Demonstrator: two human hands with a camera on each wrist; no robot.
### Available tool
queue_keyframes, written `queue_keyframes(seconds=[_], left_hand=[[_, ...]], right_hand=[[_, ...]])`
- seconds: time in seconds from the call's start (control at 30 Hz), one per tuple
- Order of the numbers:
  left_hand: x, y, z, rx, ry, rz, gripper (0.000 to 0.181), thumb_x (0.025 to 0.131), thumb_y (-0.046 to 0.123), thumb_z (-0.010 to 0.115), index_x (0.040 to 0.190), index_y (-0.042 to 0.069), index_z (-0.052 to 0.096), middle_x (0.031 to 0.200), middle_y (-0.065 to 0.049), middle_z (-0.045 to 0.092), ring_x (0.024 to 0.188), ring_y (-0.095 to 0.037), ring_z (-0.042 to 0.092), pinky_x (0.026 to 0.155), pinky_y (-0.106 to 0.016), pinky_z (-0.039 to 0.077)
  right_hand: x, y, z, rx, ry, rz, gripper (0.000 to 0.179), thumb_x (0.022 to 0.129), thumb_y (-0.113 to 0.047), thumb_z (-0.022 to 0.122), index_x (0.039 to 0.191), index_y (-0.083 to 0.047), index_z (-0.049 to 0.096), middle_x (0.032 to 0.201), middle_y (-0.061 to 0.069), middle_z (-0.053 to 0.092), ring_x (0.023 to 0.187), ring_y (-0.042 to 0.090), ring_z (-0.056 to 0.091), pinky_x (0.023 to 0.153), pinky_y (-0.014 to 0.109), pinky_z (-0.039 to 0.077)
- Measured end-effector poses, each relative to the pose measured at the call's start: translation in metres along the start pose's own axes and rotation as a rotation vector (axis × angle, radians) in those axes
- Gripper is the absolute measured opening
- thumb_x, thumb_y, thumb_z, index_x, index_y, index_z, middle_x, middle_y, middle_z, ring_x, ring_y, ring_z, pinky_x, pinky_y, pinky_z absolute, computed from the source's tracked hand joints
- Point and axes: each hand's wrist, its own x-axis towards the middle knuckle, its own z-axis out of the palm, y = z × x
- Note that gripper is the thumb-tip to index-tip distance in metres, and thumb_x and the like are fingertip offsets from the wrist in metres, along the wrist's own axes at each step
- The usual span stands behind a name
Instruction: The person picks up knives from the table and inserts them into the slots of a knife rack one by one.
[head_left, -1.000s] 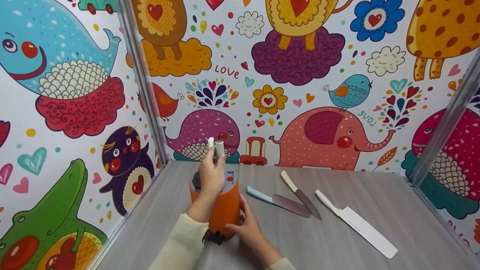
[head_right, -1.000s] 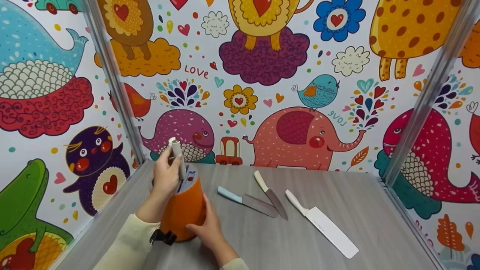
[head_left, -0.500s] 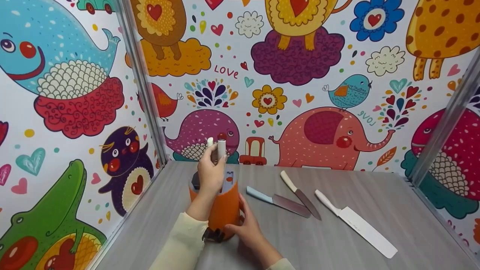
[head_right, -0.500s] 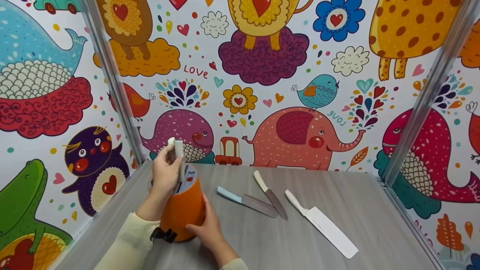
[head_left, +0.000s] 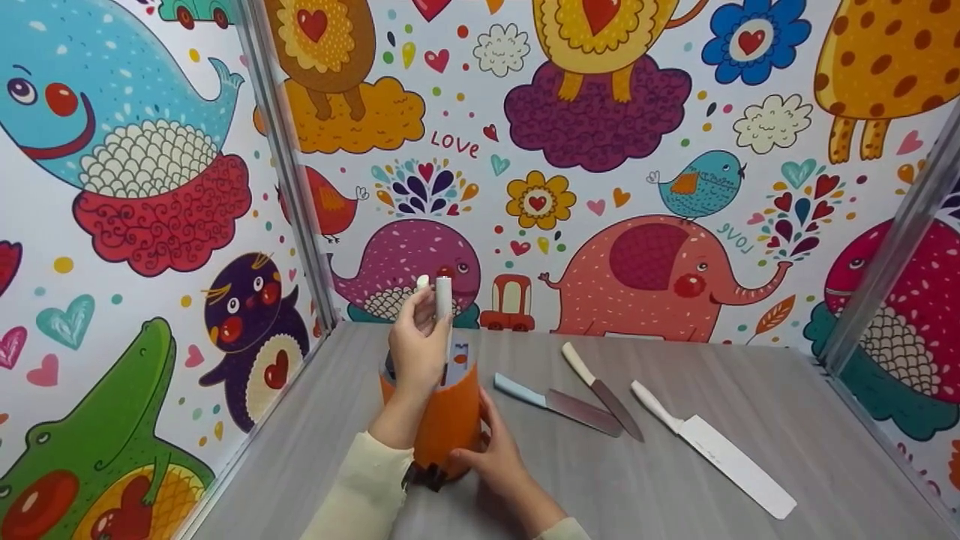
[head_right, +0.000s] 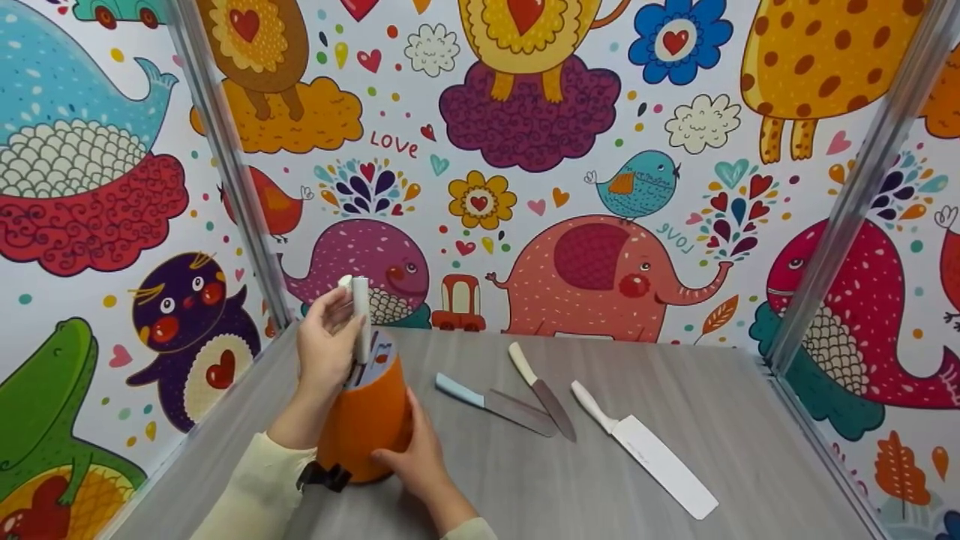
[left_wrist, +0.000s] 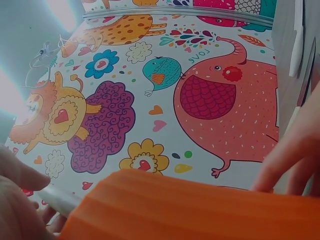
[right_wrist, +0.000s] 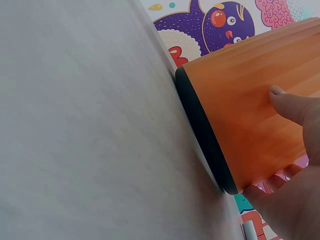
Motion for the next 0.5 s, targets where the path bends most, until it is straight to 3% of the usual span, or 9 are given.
queue_keyframes(seconds=[0.3,0.43,0.5], left_hand=[[-0.017,-0.009,-0.013,0.069,0.045,0.121,0.042,0.100,0.003,0.072,0.140,0.003,0.061,0.139,-0.017,0.069,0.132,-0.034,0.066,0.113,-0.049,0.052],[-0.024,-0.018,-0.024,0.107,0.123,0.242,0.037,0.097,0.002,0.074,0.132,0.000,0.064,0.132,-0.016,0.070,0.129,-0.034,0.068,0.113,-0.047,0.052],[-0.026,-0.024,-0.029,0.135,0.167,0.317,0.035,0.095,0.002,0.075,0.129,-0.002,0.066,0.128,-0.016,0.072,0.127,-0.033,0.068,0.115,-0.040,0.052]], right_hand=[[-0.001,0.000,0.001,-0.005,0.007,0.015,0.112,0.085,-0.026,0.091,0.171,-0.022,0.020,0.173,0.013,0.034,0.159,0.040,0.032,0.127,0.067,0.027],[-0.001,0.000,0.001,0.009,0.003,0.010,0.114,0.085,-0.026,0.092,0.171,-0.021,0.018,0.174,0.012,0.033,0.161,0.040,0.029,0.128,0.066,0.025],[-0.002,0.000,0.001,0.012,0.003,0.021,0.113,0.085,-0.027,0.092,0.171,-0.023,0.019,0.174,0.011,0.033,0.161,0.039,0.028,0.129,0.066,0.025]])
